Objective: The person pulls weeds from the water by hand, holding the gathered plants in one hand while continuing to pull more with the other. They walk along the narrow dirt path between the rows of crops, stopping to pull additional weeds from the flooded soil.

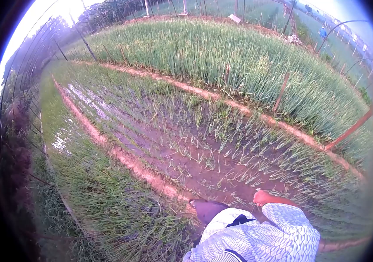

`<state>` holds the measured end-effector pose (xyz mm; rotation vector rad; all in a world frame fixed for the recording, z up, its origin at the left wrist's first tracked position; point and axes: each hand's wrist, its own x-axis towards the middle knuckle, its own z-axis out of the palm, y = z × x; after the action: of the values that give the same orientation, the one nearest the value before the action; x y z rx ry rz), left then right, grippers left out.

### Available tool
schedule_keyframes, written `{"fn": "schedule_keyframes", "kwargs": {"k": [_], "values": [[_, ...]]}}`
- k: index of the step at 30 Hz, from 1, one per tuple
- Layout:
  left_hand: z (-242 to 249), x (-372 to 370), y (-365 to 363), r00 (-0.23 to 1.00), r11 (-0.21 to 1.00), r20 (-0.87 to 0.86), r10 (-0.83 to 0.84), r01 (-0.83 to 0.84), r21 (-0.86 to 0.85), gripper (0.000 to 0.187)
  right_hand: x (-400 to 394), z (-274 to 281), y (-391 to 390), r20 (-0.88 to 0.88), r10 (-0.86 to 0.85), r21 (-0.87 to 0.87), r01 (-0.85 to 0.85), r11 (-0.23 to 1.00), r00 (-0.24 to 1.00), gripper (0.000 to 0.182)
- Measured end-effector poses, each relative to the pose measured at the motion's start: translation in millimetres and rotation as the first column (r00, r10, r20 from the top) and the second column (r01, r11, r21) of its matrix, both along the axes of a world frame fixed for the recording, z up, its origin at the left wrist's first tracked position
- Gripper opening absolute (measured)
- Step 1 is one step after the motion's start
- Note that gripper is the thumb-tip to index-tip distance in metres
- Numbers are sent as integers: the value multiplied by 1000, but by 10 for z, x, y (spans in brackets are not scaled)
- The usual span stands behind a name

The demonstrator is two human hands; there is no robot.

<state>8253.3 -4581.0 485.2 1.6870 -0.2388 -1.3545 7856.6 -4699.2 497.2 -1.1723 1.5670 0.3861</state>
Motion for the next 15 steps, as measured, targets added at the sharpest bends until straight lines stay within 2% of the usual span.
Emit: {"fn": "schedule_keyframes", "kwargs": {"k": [1, 3, 4, 5, 8, 9, 11, 15], "values": [[-31, 110, -42, 1000, 1000, -9, 6, -5, 6, 16, 225, 85, -125, -78, 157, 32, -155, 987, 985, 16], [-116, 341, -128, 1000, 1000, -18, 16, -15, 20, 17, 169, -735, -313, -22, 127, 77, -125, 989, 992, 19], [-155, 462, -174, 1000, 999, -23, 13, -12, 30, 17, 394, -583, -381, 4, 105, 102, -105, 989, 994, 21], [-180, 606, -249, 1000, 999, -25, 10, -9, 35, 18, 642, -407, -465, -117, 197, 90, -187, 978, 973, 18], [-198, 1041, -486, 1000, 999, -18, -11, 11, 43, 18, 1205, -285, -622, -152, -41, -37, 36, 999, 988, 15], [-189, 1206, -564, 1000, 999, -19, -9, 10, 39, 19, 1308, -361, -761, -67, 102, 9, -102, 995, 992, 13], [-186, 1460, -714, 1000, 999, -19, 0, 1, 38, 19, 1617, -339, -1046, -20, 197, 36, -196, 980, 980, 12], [-110, 1926, -899, 1000, 1000, -7, -5, 5, 26, 21, 2167, -387, -1584, -15, 214, 7, -213, 977, 977, 9]]}}
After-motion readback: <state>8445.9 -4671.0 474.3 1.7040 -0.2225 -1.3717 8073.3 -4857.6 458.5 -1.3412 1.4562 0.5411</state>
